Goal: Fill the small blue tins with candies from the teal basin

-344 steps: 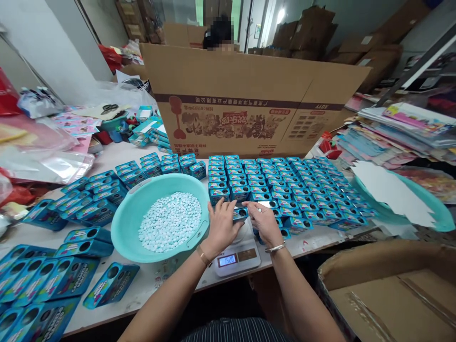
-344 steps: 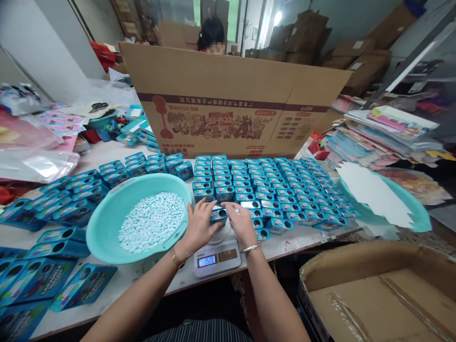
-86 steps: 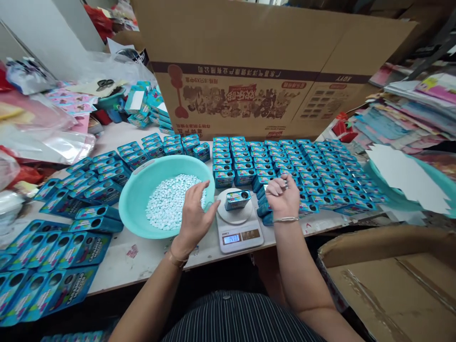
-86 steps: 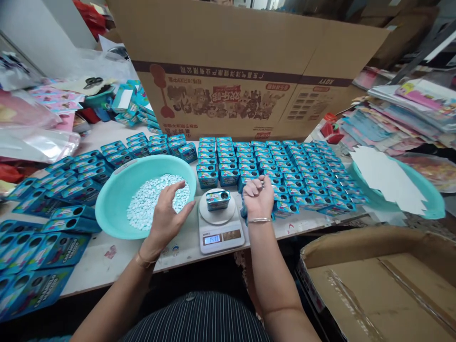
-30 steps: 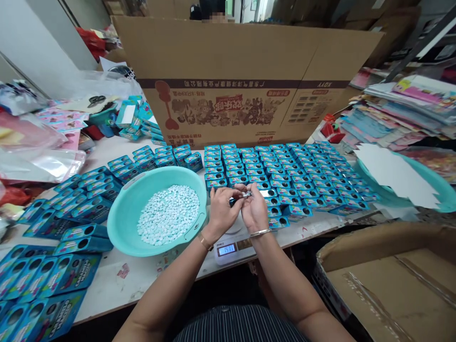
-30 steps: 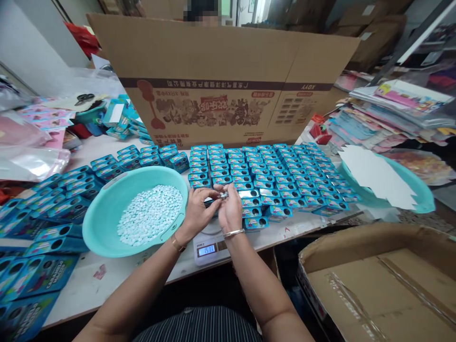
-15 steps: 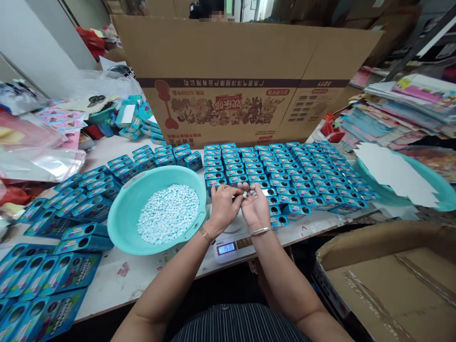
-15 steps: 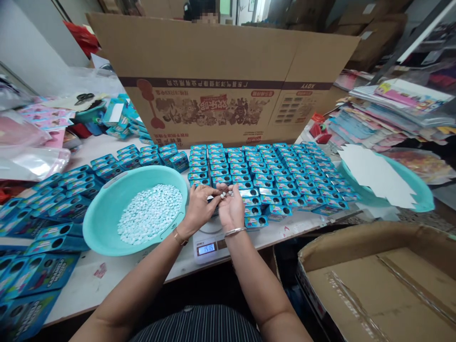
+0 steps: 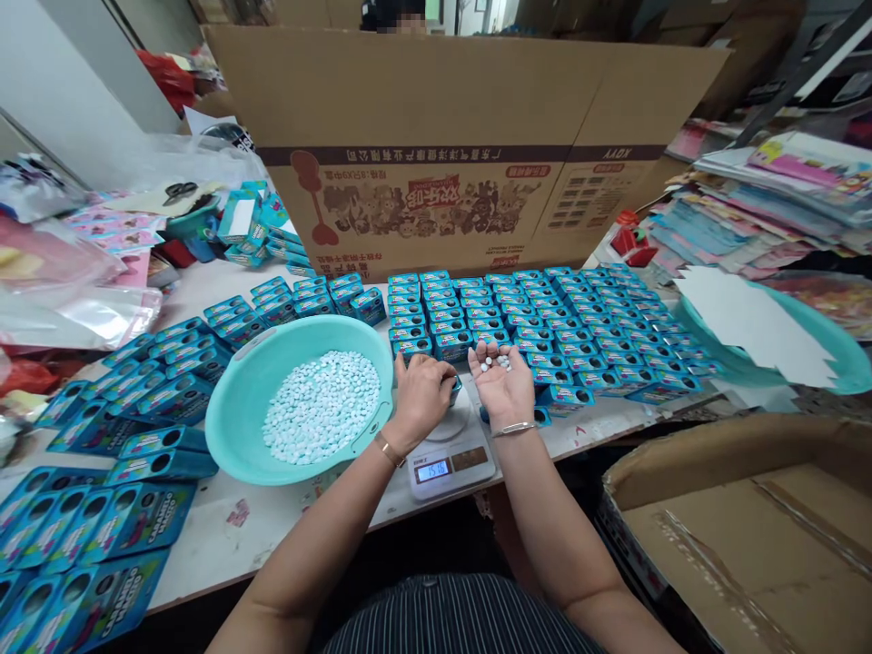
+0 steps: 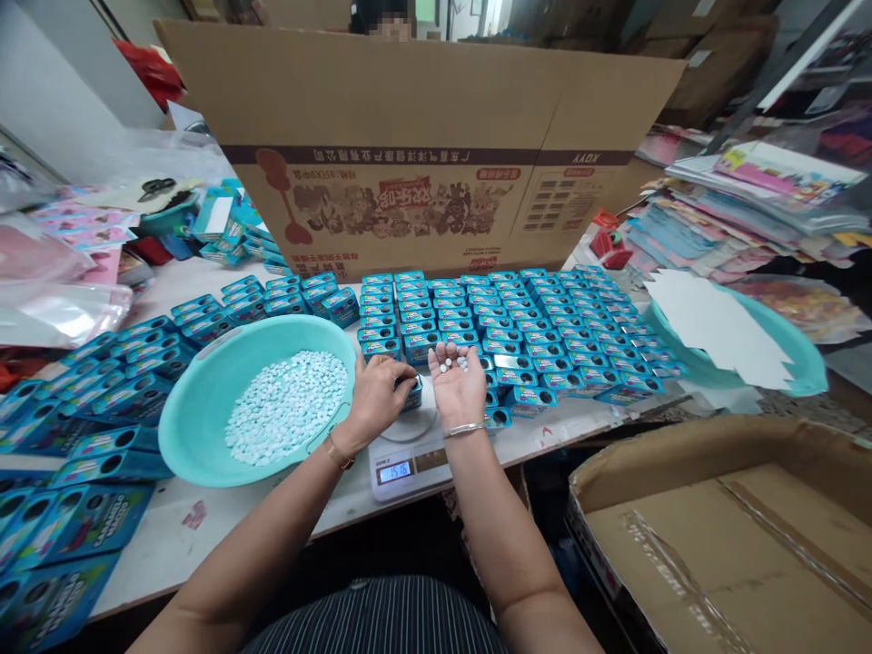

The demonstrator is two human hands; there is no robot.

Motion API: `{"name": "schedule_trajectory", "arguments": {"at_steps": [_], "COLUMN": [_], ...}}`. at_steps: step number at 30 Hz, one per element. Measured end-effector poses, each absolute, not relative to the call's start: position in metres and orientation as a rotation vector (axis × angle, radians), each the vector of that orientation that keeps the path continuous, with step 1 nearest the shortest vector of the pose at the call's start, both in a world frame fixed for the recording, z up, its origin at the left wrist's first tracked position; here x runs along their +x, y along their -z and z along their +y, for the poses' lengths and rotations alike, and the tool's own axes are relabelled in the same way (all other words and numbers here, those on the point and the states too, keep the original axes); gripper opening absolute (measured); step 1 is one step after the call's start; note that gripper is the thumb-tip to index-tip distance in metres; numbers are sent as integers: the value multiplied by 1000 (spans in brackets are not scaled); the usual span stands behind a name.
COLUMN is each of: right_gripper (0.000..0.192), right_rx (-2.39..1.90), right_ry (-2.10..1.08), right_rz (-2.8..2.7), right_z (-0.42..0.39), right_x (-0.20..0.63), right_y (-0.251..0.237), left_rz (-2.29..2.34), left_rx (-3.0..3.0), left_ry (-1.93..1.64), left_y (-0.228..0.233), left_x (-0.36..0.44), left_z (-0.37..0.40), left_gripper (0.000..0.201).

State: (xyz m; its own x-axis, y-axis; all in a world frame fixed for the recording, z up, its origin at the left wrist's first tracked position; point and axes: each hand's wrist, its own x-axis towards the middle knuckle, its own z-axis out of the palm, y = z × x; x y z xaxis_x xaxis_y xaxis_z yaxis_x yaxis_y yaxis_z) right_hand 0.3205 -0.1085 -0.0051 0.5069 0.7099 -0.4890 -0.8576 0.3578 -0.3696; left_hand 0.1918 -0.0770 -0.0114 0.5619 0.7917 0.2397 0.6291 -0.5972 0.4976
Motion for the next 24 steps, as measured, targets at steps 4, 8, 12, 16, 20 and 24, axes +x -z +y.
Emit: {"name": "schedule_trajectory", "arguments": {"at_steps": [4, 8, 12, 16, 20, 24], "right_gripper": [32, 31, 31, 25, 22, 24], "right_rx": [-656, -642, -610, -590, -605, -594], "right_ry": [-996, -963, -963, -1002, -1024, -1008], "right_rz": [232, 249, 219, 161, 118, 161], "right_z": [-114, -125, -133, -135, -136, -139], "right_x": [333, 347, 356, 358, 357, 356], "right_y": [2, -3, -6, -4, -4, -7], "left_rz": [1146, 1200, 1292, 1324, 1294, 1270], "left_rx": [2344, 2116, 2050, 2101, 2178, 2256], "left_ry": [-829, -1259, -1383, -1297, -1160, -1012], "left_y": [-4, -22, -23, -15, -9, -4], "left_x": [183, 153, 124, 117, 125, 134], "left_z": [-79, -79, -79, -81, -85, -87], "left_gripper": [13, 10, 17, 16, 22, 28]}}
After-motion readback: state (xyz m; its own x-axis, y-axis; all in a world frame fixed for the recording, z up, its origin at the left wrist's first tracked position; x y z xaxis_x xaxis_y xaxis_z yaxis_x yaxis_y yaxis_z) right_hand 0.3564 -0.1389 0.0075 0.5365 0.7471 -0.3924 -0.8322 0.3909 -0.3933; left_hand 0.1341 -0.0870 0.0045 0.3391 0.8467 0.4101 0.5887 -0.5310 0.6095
